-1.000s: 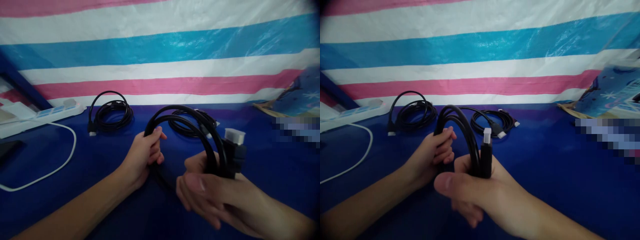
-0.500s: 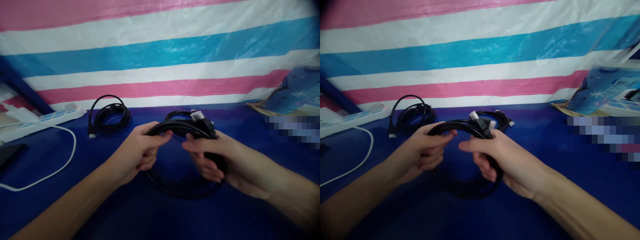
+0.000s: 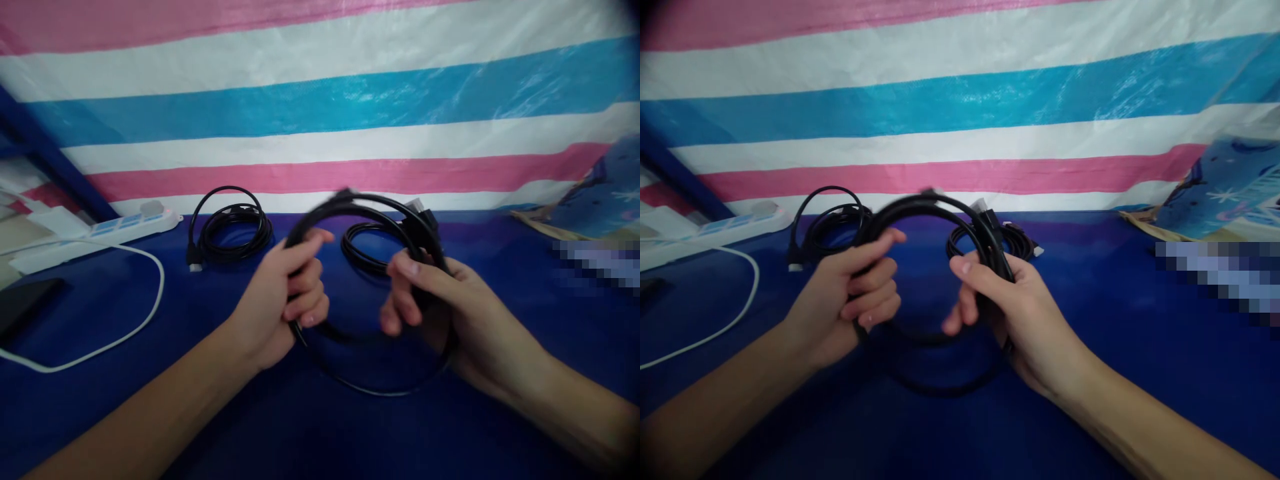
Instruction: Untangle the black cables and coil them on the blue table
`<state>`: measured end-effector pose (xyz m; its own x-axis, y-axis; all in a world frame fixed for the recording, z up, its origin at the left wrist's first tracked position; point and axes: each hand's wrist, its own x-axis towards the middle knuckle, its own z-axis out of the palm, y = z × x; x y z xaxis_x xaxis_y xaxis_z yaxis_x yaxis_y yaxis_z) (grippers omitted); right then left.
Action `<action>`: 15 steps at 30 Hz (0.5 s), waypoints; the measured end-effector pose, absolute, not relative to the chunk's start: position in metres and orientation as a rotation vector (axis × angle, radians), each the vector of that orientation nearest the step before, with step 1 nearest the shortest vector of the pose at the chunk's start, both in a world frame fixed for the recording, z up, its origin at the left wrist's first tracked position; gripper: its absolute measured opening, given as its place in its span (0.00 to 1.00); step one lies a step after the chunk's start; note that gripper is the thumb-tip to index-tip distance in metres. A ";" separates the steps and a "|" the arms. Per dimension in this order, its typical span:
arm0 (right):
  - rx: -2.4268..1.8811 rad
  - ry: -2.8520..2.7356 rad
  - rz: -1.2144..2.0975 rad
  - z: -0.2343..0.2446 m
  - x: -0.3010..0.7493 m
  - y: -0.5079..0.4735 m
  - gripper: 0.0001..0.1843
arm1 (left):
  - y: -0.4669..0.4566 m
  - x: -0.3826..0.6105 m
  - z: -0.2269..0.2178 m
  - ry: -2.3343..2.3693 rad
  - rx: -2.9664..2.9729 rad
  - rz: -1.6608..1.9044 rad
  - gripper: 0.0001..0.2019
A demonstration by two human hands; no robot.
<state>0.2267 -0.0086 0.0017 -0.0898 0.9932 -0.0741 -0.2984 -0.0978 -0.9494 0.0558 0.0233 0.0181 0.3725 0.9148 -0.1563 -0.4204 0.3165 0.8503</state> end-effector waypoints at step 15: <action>-1.350 -2.183 0.883 0.009 0.235 -0.009 0.10 | 0.010 0.057 0.009 0.849 1.064 0.324 0.11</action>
